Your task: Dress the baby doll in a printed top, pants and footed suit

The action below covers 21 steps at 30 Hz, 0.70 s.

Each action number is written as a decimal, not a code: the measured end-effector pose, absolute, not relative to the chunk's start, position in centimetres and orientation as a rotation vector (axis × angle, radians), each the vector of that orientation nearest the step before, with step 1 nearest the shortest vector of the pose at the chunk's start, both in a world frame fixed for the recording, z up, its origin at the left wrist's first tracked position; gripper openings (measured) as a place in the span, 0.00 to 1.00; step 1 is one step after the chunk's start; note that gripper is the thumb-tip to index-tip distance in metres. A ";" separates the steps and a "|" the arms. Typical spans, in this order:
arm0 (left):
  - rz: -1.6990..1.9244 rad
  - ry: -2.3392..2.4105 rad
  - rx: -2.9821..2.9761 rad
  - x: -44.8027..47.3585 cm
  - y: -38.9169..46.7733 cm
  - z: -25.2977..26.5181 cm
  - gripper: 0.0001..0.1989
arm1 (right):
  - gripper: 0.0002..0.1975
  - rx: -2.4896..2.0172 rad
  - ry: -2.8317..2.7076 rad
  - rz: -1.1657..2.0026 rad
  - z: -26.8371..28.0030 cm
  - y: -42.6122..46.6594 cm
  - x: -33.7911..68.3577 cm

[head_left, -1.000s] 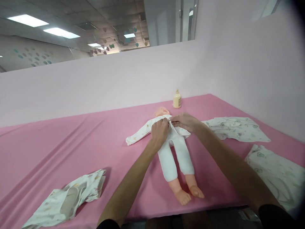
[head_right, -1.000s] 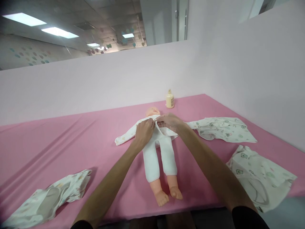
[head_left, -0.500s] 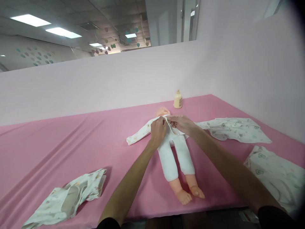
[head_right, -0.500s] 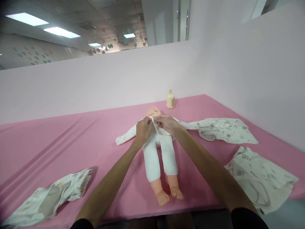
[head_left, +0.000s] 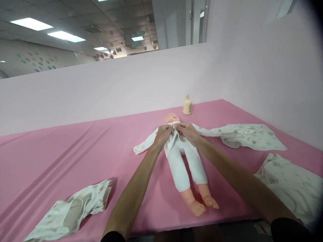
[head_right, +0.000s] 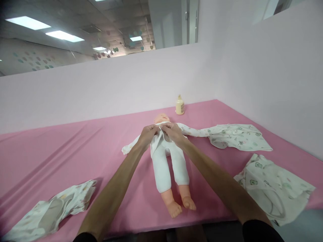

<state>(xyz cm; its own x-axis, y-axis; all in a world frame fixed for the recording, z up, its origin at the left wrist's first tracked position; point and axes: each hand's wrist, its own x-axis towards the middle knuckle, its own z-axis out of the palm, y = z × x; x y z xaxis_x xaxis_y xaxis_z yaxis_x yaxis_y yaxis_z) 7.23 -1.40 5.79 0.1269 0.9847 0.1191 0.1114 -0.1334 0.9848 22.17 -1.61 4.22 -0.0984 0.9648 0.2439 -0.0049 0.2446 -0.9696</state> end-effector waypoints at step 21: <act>1.061 1.086 1.411 6.3 -1.0 5.9 0.11 | 0.16 -0.940 -1.830 0.706 4.9 -1.8 22.7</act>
